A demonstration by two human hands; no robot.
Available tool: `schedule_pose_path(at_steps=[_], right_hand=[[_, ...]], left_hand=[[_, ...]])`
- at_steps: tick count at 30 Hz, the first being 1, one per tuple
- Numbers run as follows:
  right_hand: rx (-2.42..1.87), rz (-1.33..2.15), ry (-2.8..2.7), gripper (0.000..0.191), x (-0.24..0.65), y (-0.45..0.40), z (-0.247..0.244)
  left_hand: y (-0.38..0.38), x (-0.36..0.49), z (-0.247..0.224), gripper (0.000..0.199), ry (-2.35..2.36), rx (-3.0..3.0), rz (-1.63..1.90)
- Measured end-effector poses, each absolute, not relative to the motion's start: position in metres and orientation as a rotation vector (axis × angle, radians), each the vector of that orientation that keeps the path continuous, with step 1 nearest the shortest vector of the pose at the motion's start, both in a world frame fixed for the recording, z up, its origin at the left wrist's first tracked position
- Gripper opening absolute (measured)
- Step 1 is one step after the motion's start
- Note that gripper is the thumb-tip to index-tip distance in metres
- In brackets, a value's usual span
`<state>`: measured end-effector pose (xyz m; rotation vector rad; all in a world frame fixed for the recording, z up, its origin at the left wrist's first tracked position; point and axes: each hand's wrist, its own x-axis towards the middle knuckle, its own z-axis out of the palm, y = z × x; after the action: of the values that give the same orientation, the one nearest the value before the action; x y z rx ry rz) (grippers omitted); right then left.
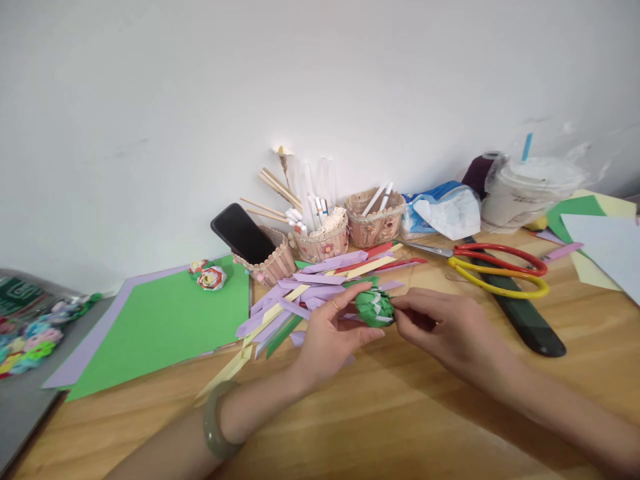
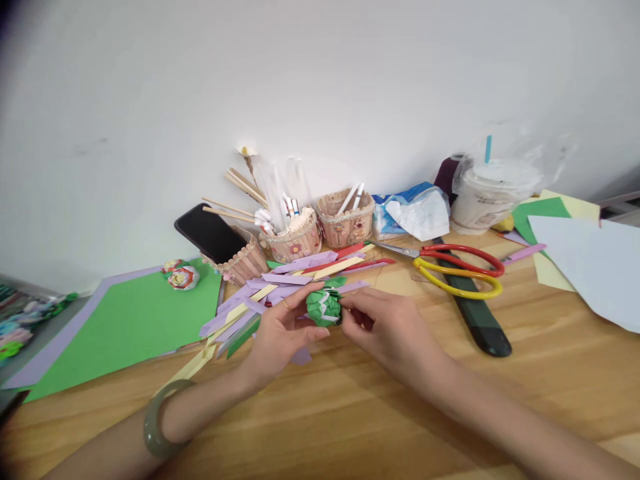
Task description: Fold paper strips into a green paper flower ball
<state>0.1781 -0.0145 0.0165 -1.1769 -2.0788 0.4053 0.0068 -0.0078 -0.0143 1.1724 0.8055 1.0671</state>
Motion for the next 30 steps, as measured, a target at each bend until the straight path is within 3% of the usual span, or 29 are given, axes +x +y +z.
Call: schedule_pose_path(at_steps=[9,19,30], right_hand=[[-1.127,0.493,-1.998,0.02,0.177,-0.017,0.02],[-1.244,1.201,-1.741,0.021,0.189,-0.006,0.021],[-1.279,1.167,-1.788,0.024,0.189,-0.003,0.024]], left_hand=[[-0.007,0.006,-0.015,0.055,0.864,1.26,1.022],[-0.003,0.005,-0.016,0.058,0.762,1.13,0.966],[-0.005,0.007,-0.014,0.059,0.779,1.165,0.932]])
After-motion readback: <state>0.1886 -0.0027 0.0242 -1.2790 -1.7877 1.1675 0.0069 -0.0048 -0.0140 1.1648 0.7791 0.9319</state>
